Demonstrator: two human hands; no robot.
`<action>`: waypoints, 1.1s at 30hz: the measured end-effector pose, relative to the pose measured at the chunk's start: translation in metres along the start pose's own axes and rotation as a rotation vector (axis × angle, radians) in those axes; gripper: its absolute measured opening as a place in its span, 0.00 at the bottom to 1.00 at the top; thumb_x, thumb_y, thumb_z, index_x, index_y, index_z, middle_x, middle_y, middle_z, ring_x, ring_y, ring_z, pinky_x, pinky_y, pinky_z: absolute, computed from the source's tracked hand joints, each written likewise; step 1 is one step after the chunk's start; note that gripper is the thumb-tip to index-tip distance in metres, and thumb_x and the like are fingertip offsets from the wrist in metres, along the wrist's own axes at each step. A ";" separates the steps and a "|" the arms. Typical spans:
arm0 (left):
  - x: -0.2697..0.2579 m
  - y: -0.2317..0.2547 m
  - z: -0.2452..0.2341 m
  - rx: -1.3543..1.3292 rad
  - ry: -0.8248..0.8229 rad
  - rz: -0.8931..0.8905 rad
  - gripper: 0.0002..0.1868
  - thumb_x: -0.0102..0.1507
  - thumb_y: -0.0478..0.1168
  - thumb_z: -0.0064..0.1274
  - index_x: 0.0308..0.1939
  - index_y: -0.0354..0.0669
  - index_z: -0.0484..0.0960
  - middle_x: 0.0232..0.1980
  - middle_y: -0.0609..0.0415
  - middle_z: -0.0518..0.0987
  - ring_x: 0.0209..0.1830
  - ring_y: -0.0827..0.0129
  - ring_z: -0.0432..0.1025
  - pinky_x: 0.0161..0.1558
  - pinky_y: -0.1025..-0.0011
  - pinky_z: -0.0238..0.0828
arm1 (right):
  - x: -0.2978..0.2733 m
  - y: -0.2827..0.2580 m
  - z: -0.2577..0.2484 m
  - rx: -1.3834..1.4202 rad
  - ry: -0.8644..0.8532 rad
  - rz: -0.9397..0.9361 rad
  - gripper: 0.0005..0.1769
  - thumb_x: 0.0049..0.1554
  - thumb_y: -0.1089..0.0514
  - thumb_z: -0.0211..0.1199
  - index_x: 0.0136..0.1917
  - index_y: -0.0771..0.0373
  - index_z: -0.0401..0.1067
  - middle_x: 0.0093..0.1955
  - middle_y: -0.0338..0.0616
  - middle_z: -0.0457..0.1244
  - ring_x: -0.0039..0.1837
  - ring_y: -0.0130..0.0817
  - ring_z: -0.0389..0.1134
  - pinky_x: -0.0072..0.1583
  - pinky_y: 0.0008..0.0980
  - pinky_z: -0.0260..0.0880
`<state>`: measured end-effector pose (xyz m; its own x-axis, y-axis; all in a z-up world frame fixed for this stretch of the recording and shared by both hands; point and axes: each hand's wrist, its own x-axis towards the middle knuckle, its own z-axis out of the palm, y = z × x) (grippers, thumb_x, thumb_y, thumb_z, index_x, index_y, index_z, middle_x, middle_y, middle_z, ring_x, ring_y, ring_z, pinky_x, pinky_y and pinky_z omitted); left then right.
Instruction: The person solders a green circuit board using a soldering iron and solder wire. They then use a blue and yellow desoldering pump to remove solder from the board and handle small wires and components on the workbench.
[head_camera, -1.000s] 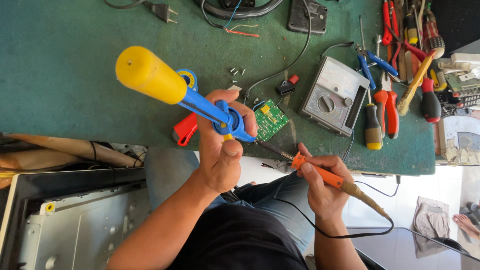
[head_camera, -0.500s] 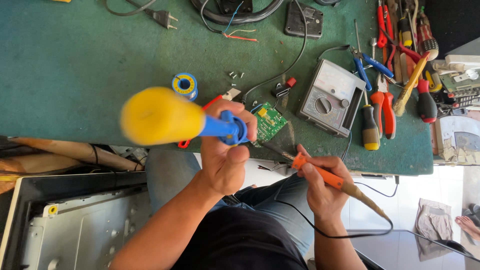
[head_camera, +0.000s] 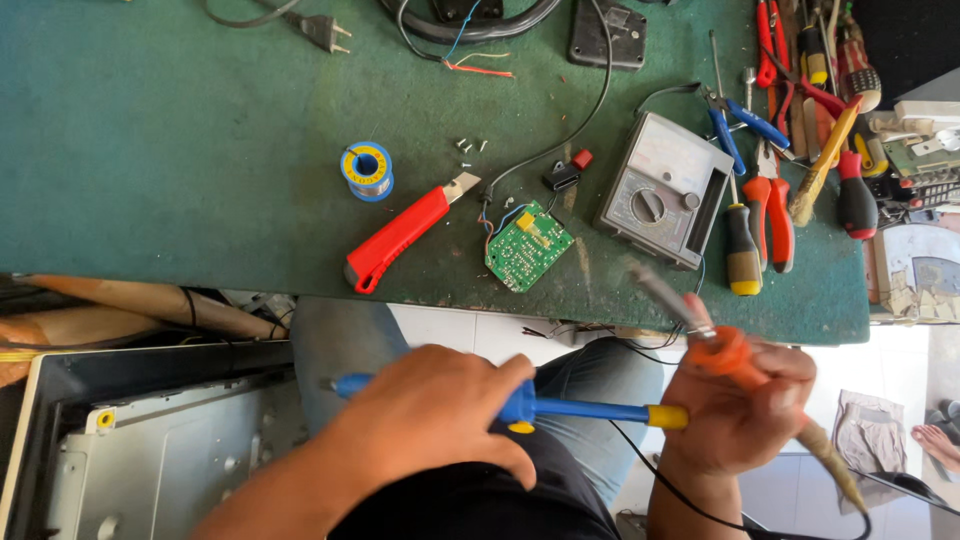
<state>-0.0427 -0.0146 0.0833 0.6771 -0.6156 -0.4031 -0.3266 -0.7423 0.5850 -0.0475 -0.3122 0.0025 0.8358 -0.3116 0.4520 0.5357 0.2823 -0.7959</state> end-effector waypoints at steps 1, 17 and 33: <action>0.006 0.007 0.008 0.069 -0.071 0.016 0.49 0.51 0.80 0.63 0.52 0.42 0.69 0.35 0.43 0.84 0.35 0.33 0.78 0.35 0.39 0.71 | -0.001 0.002 0.002 -0.038 -0.101 -0.028 0.16 0.69 0.42 0.61 0.52 0.54 0.68 0.40 0.44 0.62 0.46 0.39 0.68 0.79 0.73 0.71; 0.024 -0.022 -0.004 -0.131 -0.108 -0.136 0.41 0.52 0.71 0.65 0.59 0.54 0.71 0.55 0.46 0.84 0.53 0.41 0.77 0.46 0.47 0.70 | 0.007 0.009 -0.007 0.010 0.010 0.053 0.07 0.70 0.53 0.61 0.58 0.53 0.66 0.50 0.46 0.67 0.63 0.36 0.73 0.80 0.69 0.74; 0.073 -0.060 -0.003 -0.346 0.646 -0.299 0.24 0.65 0.47 0.64 0.59 0.48 0.70 0.50 0.50 0.85 0.45 0.39 0.78 0.39 0.41 0.70 | -0.012 0.032 0.028 -0.241 -0.138 0.182 0.06 0.62 0.61 0.64 0.46 0.63 0.69 0.36 0.49 0.64 0.38 0.35 0.69 0.75 0.72 0.75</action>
<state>0.0286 -0.0142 0.0205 0.9873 -0.0493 -0.1513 0.0812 -0.6621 0.7450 -0.0371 -0.2738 -0.0169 0.9324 -0.1455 0.3308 0.3459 0.0939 -0.9336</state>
